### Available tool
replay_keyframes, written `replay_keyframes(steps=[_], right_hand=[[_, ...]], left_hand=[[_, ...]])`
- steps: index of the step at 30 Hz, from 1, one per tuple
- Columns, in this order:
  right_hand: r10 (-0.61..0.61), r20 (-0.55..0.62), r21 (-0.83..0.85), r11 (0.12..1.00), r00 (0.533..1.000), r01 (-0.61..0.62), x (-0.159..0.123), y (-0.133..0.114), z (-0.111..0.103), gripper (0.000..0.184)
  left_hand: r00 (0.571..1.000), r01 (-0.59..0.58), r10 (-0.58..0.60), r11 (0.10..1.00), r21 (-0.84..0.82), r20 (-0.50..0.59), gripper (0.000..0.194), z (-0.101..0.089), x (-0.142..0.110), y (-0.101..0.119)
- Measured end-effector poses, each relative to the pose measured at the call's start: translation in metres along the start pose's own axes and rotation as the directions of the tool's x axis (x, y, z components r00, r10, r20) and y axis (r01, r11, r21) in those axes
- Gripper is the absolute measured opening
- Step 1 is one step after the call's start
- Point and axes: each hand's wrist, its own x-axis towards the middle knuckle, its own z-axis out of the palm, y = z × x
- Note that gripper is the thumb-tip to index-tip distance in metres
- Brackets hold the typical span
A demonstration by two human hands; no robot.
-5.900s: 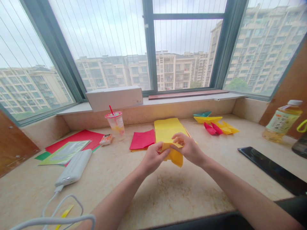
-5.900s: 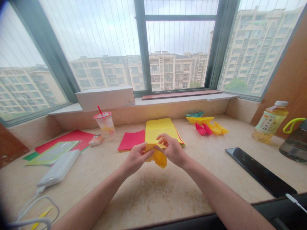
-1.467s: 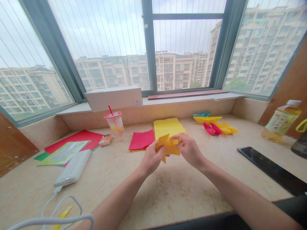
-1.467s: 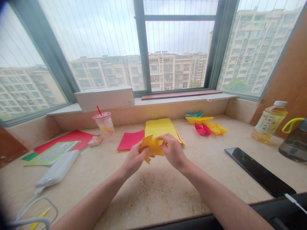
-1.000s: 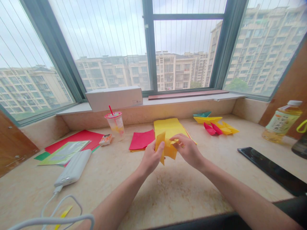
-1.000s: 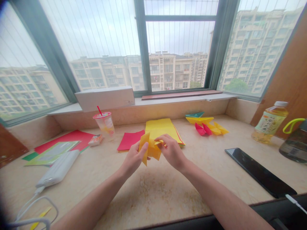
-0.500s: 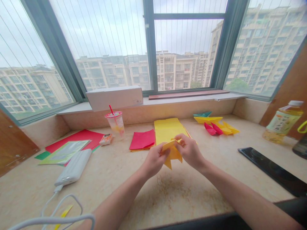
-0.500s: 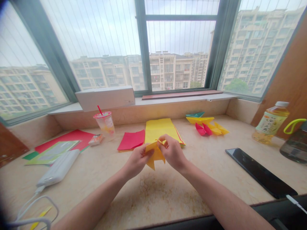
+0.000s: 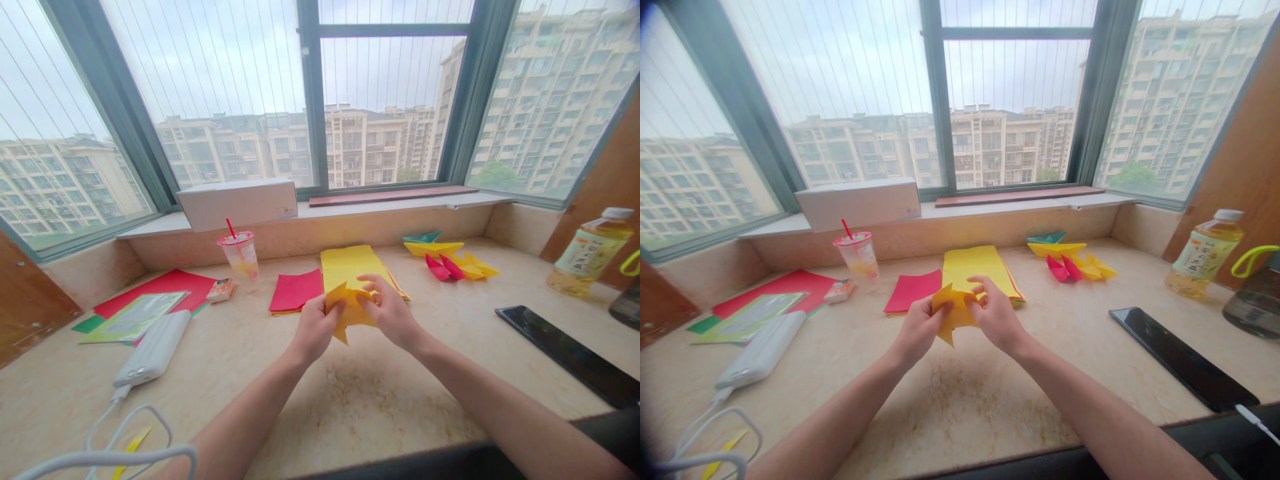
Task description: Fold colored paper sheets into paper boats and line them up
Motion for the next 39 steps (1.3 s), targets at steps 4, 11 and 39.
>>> replay_keyframes(steps=[4, 11, 39], right_hand=[[0.134, 0.140, 0.116, 0.982, 0.981, -0.151, 0.002, 0.000, -0.002, 0.042], [0.204, 0.310, 0.184, 0.945, 0.929, -0.269, -0.001, -0.012, -0.004, 0.030], [0.204, 0.446, 0.405, 0.822, 0.871, -0.400, -0.001, -0.023, -0.013, 0.036]], left_hand=[[0.998, -0.029, 0.024, 0.997, -0.077, -0.062, 0.034, -0.002, 0.003, 0.003], [0.992, -0.039, 0.029, 0.996, -0.076, -0.126, 0.034, -0.002, 0.003, 0.003], [0.992, -0.094, 0.091, 0.995, -0.039, -0.084, 0.027, -0.003, 0.004, -0.010]])
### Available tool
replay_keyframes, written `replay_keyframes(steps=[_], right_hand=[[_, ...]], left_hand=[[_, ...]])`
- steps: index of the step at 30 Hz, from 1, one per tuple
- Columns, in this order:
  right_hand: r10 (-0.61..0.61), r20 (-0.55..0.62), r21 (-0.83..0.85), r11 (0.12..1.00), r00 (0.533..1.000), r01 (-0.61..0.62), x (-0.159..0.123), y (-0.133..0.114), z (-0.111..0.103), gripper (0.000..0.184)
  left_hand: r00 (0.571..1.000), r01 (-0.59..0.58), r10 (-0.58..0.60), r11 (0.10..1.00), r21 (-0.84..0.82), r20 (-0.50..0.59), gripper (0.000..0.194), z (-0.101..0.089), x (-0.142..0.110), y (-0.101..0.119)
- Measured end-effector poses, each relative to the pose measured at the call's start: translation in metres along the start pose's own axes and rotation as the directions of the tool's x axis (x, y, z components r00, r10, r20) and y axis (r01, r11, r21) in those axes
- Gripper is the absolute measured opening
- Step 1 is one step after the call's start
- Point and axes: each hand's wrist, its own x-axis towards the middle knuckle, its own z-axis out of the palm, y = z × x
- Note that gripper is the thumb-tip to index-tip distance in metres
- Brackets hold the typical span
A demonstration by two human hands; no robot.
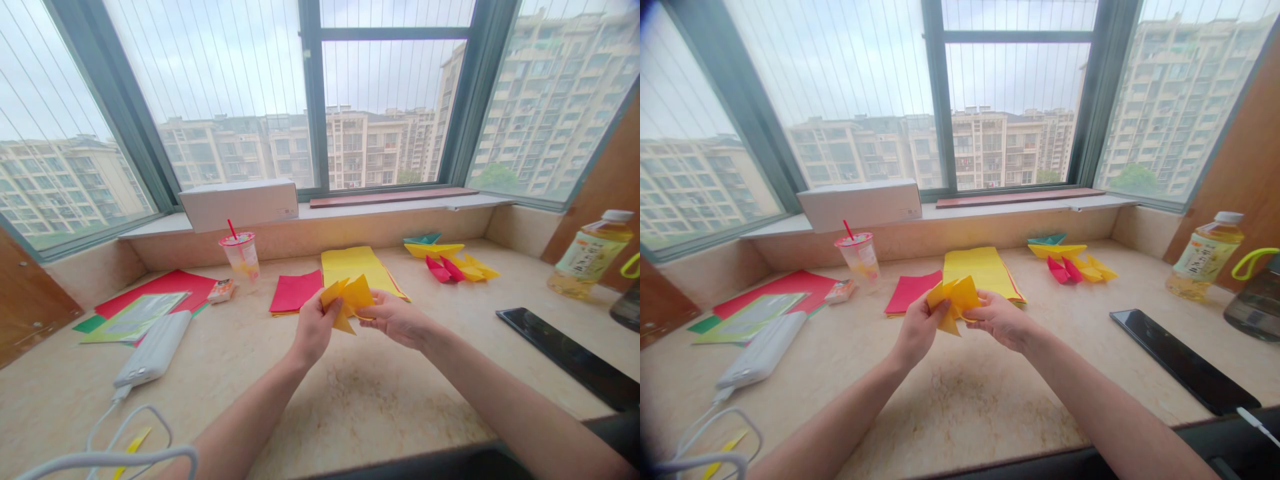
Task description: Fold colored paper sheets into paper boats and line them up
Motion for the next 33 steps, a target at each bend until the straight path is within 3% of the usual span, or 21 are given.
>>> replay_keyframes(steps=[4, 7, 10, 13, 17, 23, 28, 33], right_hand=[[-0.082, -0.126, -0.032, 0.996, 0.989, 0.078, 0.006, 0.005, -0.003, 0.037], [-0.254, -0.234, -0.178, 0.960, 0.938, 0.216, 0.008, 0.009, -0.005, 0.049], [-0.448, -0.201, -0.440, 0.836, 0.871, 0.328, 0.005, 0.011, -0.003, 0.059], [-0.570, -0.120, -0.671, 0.650, 0.813, 0.357, 0.003, 0.014, -0.002, 0.045], [-0.638, -0.054, -0.771, 0.515, 0.768, 0.374, 0.005, 0.016, -0.006, 0.033], [-0.587, 0.000, -0.756, 0.530, 0.810, 0.384, 0.008, 0.016, -0.011, 0.017], [-0.580, -0.024, -0.764, 0.536, 0.814, 0.359, 0.009, 0.016, -0.010, 0.010], [-0.503, -0.119, -0.699, 0.655, 0.856, 0.287, 0.011, 0.019, -0.010, 0.012]], left_hand=[[0.998, 0.034, -0.034, 0.999, -0.010, -0.044, 0.028, 0.000, 0.002, 0.003], [0.995, 0.055, -0.057, 0.998, -0.023, -0.085, 0.030, -0.002, 0.004, 0.004], [0.992, 0.065, -0.066, 0.998, -0.021, -0.104, 0.032, -0.005, 0.006, 0.004], [0.993, 0.047, -0.048, 0.999, -0.010, -0.108, 0.031, -0.007, 0.008, 0.004], [0.997, 0.006, -0.010, 0.999, -0.045, -0.080, 0.032, -0.008, 0.009, 0.004], [0.998, 0.005, -0.009, 0.997, -0.076, -0.063, 0.030, -0.006, 0.009, 0.004], [0.997, 0.028, -0.034, 0.996, -0.089, -0.064, 0.030, -0.003, 0.006, 0.004], [0.998, 0.031, -0.036, 0.995, -0.099, -0.051, 0.029, -0.003, 0.006, 0.004]])
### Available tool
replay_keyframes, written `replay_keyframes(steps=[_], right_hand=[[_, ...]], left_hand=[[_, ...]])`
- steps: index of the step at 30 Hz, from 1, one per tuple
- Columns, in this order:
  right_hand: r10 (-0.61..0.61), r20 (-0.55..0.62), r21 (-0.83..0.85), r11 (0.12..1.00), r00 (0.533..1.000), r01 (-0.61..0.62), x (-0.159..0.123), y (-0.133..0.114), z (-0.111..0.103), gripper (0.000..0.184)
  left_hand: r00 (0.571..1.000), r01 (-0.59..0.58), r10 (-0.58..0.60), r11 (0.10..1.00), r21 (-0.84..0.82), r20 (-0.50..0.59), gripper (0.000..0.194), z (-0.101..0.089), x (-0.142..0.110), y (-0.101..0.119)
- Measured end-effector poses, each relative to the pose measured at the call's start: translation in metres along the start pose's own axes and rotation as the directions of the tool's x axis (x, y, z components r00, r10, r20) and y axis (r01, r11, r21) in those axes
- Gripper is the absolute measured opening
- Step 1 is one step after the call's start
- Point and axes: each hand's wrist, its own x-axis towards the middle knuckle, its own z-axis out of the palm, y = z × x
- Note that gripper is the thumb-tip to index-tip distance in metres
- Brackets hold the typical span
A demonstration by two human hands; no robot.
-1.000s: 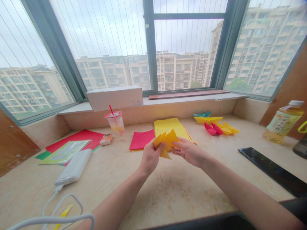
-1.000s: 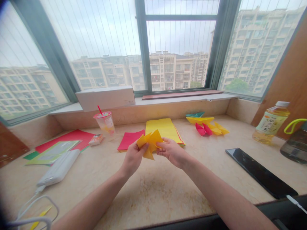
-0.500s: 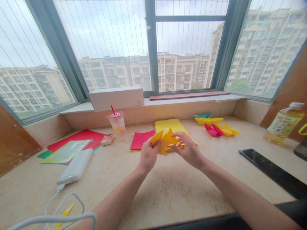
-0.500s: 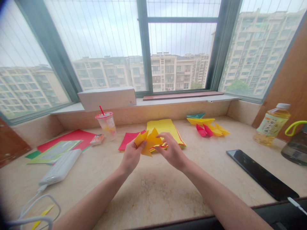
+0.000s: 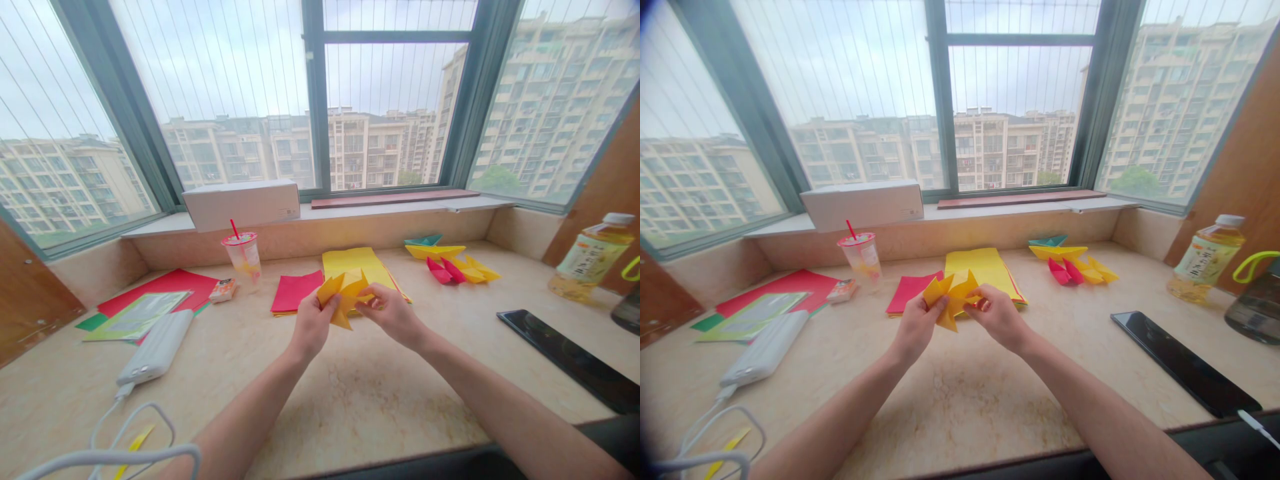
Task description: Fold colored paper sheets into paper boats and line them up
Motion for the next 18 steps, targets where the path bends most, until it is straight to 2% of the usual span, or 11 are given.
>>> replay_keyframes(steps=[4, 8, 11, 15, 18], right_hand=[[0.053, -0.025, 0.066, 0.996, 0.998, -0.052, -0.001, 0.000, 0.003, 0.013], [-0.053, -0.091, -0.032, 0.998, 0.994, 0.050, -0.001, -0.001, 0.003, 0.007], [-0.152, -0.107, -0.101, 0.985, 0.983, 0.142, -0.001, -0.003, -0.001, 0.009], [-0.316, 0.053, -0.139, 0.937, 0.947, 0.320, -0.003, -0.002, -0.005, 0.029], [-0.365, 0.185, -0.206, 0.894, 0.913, 0.399, -0.004, -0.002, -0.007, 0.046]], left_hand=[[1.000, 0.009, -0.010, 0.999, 0.042, 0.024, 0.028, 0.001, -0.002, 0.003], [0.999, -0.001, -0.003, 0.996, 0.088, 0.049, 0.029, 0.003, -0.004, 0.004], [0.998, 0.028, -0.032, 0.995, 0.091, 0.047, 0.030, 0.004, -0.006, 0.003], [0.988, 0.151, -0.148, 0.985, -0.082, 0.038, 0.033, 0.005, -0.006, 0.004], [0.979, 0.202, -0.189, 0.951, -0.233, 0.076, 0.036, 0.005, -0.006, 0.006]])
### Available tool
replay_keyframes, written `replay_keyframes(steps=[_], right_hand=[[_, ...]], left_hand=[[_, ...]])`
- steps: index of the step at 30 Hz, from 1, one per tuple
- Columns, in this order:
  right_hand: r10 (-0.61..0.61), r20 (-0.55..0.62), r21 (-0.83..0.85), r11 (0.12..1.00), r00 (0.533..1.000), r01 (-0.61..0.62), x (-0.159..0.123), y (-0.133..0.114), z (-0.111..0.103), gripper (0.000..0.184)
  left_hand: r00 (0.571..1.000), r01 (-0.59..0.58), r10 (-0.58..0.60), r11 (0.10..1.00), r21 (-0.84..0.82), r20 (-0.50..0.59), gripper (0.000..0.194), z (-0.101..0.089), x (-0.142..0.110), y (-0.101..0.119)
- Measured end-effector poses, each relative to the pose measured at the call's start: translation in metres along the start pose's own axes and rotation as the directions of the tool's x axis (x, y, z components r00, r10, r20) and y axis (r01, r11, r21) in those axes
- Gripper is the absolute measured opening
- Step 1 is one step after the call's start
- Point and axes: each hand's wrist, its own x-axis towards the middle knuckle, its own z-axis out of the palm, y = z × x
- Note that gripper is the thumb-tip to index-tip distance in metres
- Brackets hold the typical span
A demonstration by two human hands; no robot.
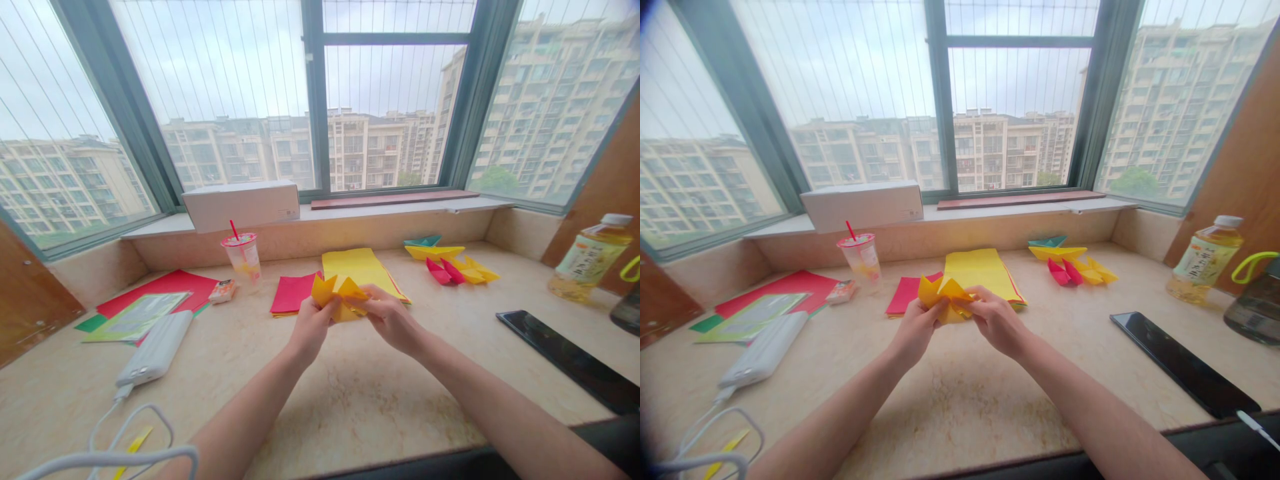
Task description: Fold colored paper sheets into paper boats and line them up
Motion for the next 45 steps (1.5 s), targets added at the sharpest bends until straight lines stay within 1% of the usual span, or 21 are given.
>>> replay_keyframes(steps=[2, 4, 6, 8, 11, 13, 16, 18, 19, 21, 23, 27, 30, 32, 34, 36, 38, 40, 43, 45], right_hand=[[-0.006, 0.043, -0.072, 0.997, 0.999, 0.009, 0.000, -0.001, -0.001, 0.056], [0.000, 0.069, -0.134, 0.991, 0.998, 0.010, 0.000, -0.002, -0.001, 0.062], [0.004, 0.094, -0.169, 0.986, 0.996, 0.012, -0.001, -0.003, 0.000, 0.063], [0.001, 0.118, -0.178, 0.984, 0.993, 0.021, -0.003, -0.005, 0.000, 0.058], [-0.010, 0.116, -0.139, 0.990, 0.993, 0.027, -0.005, -0.008, -0.001, 0.051], [-0.023, 0.086, -0.078, 0.997, 0.996, 0.030, -0.006, -0.012, -0.002, 0.049], [-0.053, 0.056, 0.026, 0.998, 0.997, 0.052, -0.005, -0.016, -0.004, 0.053], [-0.039, 0.039, 0.076, 0.996, 0.998, 0.036, -0.005, -0.016, -0.003, 0.058], [-0.021, 0.031, 0.089, 0.996, 0.999, 0.018, -0.005, -0.015, -0.002, 0.057], [0.010, 0.035, 0.096, 0.995, 0.999, -0.013, -0.005, -0.012, -0.001, 0.050], [0.022, 0.065, 0.089, 0.996, 0.998, -0.028, -0.005, -0.009, 0.001, 0.045], [0.053, 0.118, 0.057, 0.997, 0.992, -0.061, -0.004, -0.008, 0.006, 0.040], [0.050, 0.120, 0.096, 0.993, 0.992, -0.062, -0.004, -0.008, 0.010, 0.038], [0.034, 0.101, 0.145, 0.988, 0.994, -0.049, -0.003, -0.008, 0.013, 0.036], [0.042, 0.066, 0.188, 0.981, 0.997, -0.053, -0.002, -0.009, 0.014, 0.034], [0.078, 0.030, 0.221, 0.972, 0.996, -0.083, 0.000, -0.011, 0.012, 0.031], [0.134, 0.004, 0.244, 0.961, 0.991, -0.131, 0.001, -0.014, 0.010, 0.027], [0.176, 0.015, 0.260, 0.950, 0.984, -0.174, 0.002, -0.016, 0.009, 0.025], [0.204, 0.023, 0.265, 0.943, 0.979, -0.203, 0.003, -0.017, 0.009, 0.020], [0.270, -0.015, 0.281, 0.925, 0.963, -0.255, 0.003, -0.015, 0.011, 0.016]], left_hand=[[1.000, 0.003, -0.002, 0.999, -0.048, 0.008, 0.037, 0.001, 0.000, 0.001], [1.000, 0.008, -0.007, 0.998, -0.063, 0.005, 0.039, 0.001, -0.001, 0.000], [1.000, 0.019, -0.020, 0.998, -0.057, -0.005, 0.042, 0.001, -0.001, -0.002], [0.999, 0.032, -0.033, 0.999, -0.036, -0.035, 0.046, 0.000, 0.000, -0.005], [0.996, 0.027, -0.027, 1.000, 0.001, -0.082, 0.049, -0.003, 0.002, -0.007], [0.997, 0.008, -0.006, 1.000, 0.026, -0.080, 0.050, -0.005, 0.003, -0.007], [0.996, -0.010, 0.017, 0.997, 0.073, -0.084, 0.054, -0.006, 0.003, -0.006], [0.995, -0.015, 0.025, 0.995, 0.100, -0.102, 0.055, -0.006, 0.003, -0.005], [0.993, -0.020, 0.032, 0.994, 0.106, -0.111, 0.054, -0.006, 0.003, -0.005], [0.992, -0.031, 0.044, 0.993, 0.111, -0.118, 0.052, -0.006, 0.003, -0.004], [0.992, -0.044, 0.057, 0.992, 0.120, -0.111, 0.050, -0.006, 0.003, -0.004], [0.987, -0.078, 0.102, 0.980, 0.181, -0.123, 0.043, -0.004, 0.001, -0.004], [0.983, -0.083, 0.114, 0.975, 0.206, -0.144, 0.042, -0.002, 0.000, -0.003], [0.990, -0.068, 0.091, 0.976, 0.205, -0.110, 0.046, -0.002, -0.001, -0.002], [0.997, -0.047, 0.057, 0.980, 0.192, -0.045, 0.051, -0.002, -0.002, -0.001], [0.999, -0.038, 0.034, 0.985, 0.168, 0.029, 0.054, -0.001, -0.004, 0.000], [0.996, -0.054, 0.044, 0.987, 0.151, 0.071, 0.052, -0.001, -0.005, 0.001], [0.996, -0.085, 0.077, 0.982, 0.168, 0.053, 0.047, 0.000, -0.005, 0.001], [0.994, -0.107, 0.112, 0.963, 0.247, -0.007, 0.041, 0.000, -0.003, 0.001], [0.996, -0.093, 0.090, 0.959, 0.268, 0.023, 0.040, 0.000, -0.002, 0.002]])
